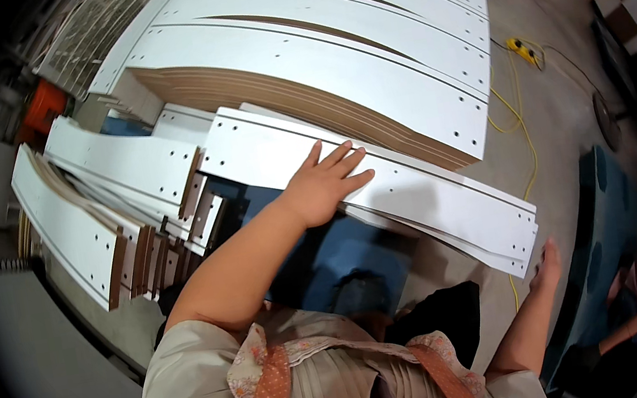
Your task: The person moves a stack of white curved furniture boards from one pile to another on a pallet by hand, then takes individual boards and places them one by one onto a machine surface.
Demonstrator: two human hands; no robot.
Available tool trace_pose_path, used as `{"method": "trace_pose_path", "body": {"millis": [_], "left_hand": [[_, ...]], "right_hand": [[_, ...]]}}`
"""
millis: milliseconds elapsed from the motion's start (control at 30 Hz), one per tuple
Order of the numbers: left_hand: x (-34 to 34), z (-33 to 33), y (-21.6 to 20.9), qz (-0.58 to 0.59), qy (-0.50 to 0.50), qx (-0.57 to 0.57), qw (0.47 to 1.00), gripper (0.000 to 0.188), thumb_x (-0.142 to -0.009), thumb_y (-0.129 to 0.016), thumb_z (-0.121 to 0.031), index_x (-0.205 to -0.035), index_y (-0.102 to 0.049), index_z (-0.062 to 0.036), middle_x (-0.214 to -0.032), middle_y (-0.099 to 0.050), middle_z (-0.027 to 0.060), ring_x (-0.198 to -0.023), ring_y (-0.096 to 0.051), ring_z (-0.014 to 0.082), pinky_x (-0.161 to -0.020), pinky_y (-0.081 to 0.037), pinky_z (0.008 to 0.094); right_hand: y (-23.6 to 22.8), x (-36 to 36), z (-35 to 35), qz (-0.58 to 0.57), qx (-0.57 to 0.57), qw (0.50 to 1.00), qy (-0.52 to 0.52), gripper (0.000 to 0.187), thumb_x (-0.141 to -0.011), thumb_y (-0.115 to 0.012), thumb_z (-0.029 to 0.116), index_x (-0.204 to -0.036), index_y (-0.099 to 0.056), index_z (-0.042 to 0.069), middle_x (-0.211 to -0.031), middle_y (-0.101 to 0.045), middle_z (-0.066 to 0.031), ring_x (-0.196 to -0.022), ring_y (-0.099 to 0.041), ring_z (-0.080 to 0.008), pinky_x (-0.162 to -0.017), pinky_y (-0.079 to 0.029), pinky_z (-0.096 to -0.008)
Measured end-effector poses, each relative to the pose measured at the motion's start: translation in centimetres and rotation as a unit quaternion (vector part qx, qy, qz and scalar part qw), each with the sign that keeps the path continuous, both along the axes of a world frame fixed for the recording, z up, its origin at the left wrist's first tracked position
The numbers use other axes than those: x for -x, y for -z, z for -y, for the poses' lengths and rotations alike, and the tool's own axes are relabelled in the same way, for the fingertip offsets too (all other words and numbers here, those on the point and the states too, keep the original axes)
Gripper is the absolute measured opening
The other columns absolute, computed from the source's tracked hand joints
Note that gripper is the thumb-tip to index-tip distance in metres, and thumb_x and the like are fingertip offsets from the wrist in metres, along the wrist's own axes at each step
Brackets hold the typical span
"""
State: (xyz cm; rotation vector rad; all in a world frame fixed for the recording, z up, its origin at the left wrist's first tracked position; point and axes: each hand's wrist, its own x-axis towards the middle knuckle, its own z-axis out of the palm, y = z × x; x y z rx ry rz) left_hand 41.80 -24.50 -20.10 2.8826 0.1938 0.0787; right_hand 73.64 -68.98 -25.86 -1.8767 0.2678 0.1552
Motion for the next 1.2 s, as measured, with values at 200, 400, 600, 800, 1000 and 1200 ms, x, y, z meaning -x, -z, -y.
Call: {"method": "trace_pose_path", "body": {"millis": [200, 400, 600, 800, 1000, 1200], "left_hand": [[5.6, -0.1, -0.9, 0.134, -0.165, -0.019, 0.977, 0.05, -0.075, -0.062, -0.019, -0.122, -0.047, -0.0125, -0.133, -0.04, 0.0133, -0.127, -0.032, 0.0326, -0.101, -0.027, 0.0524], [11.4, -11.2, -1.5, -0.018, -0.446, -0.106, 0.889, 0.042, -0.087, -0.047, -0.039, -0.113, -0.055, -0.0064, -0.119, -0.052, 0.0149, -0.118, -0.042, 0.0318, -0.1, -0.028, 0.0525], [10.3, -11.8, -3.7, -0.28, -0.447, -0.068, 0.847, 0.046, -0.091, -0.038, -0.044, -0.092, -0.066, -0.0082, -0.102, -0.062, 0.014, -0.102, -0.054, 0.0301, -0.098, -0.033, 0.0466], [15.1, -14.0, -0.7, -0.159, -0.427, 0.061, 0.888, 0.044, -0.079, -0.05, -0.046, -0.096, -0.064, -0.008, -0.101, -0.062, 0.017, -0.098, -0.057, 0.0322, -0.092, -0.038, 0.0392], [12.8, -12.5, -4.7, -0.368, -0.354, 0.097, 0.854, 0.056, -0.066, -0.066, -0.043, -0.106, -0.055, -0.0059, -0.103, -0.061, 0.0166, -0.109, -0.051, 0.0317, -0.102, -0.017, 0.0561], [12.6, -11.4, -3.1, -0.352, -0.319, -0.037, 0.879, 0.062, -0.063, -0.071, -0.035, -0.113, -0.047, -0.0071, -0.094, -0.063, 0.0179, -0.097, -0.057, 0.0324, -0.1, -0.027, 0.0509]], "right_hand": [[3.6, 2.9, 1.4, -0.252, -0.293, 0.906, -0.17, 0.057, -0.086, -0.048, 0.051, -0.129, -0.042, 0.014, -0.125, -0.051, -0.0075, -0.11, -0.051, -0.0275, -0.086, -0.046, -0.044], [3.7, 3.3, 0.6, -0.237, -0.34, 0.884, -0.217, 0.052, -0.088, -0.046, 0.045, -0.128, -0.042, 0.012, -0.126, -0.05, -0.0078, -0.111, -0.051, -0.0298, -0.089, -0.044, -0.048], [3.6, 3.4, 0.9, -0.224, -0.352, 0.886, -0.203, 0.048, -0.089, -0.048, 0.039, -0.126, -0.043, 0.009, -0.124, -0.051, -0.0077, -0.11, -0.052, -0.0297, -0.088, -0.045, -0.0471], [3.4, 3.9, 0.5, -0.221, -0.354, 0.889, -0.189, 0.046, -0.087, -0.052, 0.034, -0.124, -0.045, 0.008, -0.122, -0.053, -0.0076, -0.109, -0.053, -0.0276, -0.087, -0.046, -0.0448], [3.7, 4.1, 0.8, -0.213, -0.365, 0.892, -0.161, 0.046, -0.084, -0.057, 0.032, -0.122, -0.048, 0.007, -0.12, -0.054, -0.0076, -0.109, -0.053, -0.0261, -0.088, -0.045, -0.0423], [4.4, 3.9, 1.3, -0.208, -0.347, 0.902, -0.148, 0.051, -0.082, -0.058, 0.035, -0.123, -0.046, 0.006, -0.122, -0.053, -0.0082, -0.109, -0.052, -0.0273, -0.09, -0.044, -0.0433]]}}
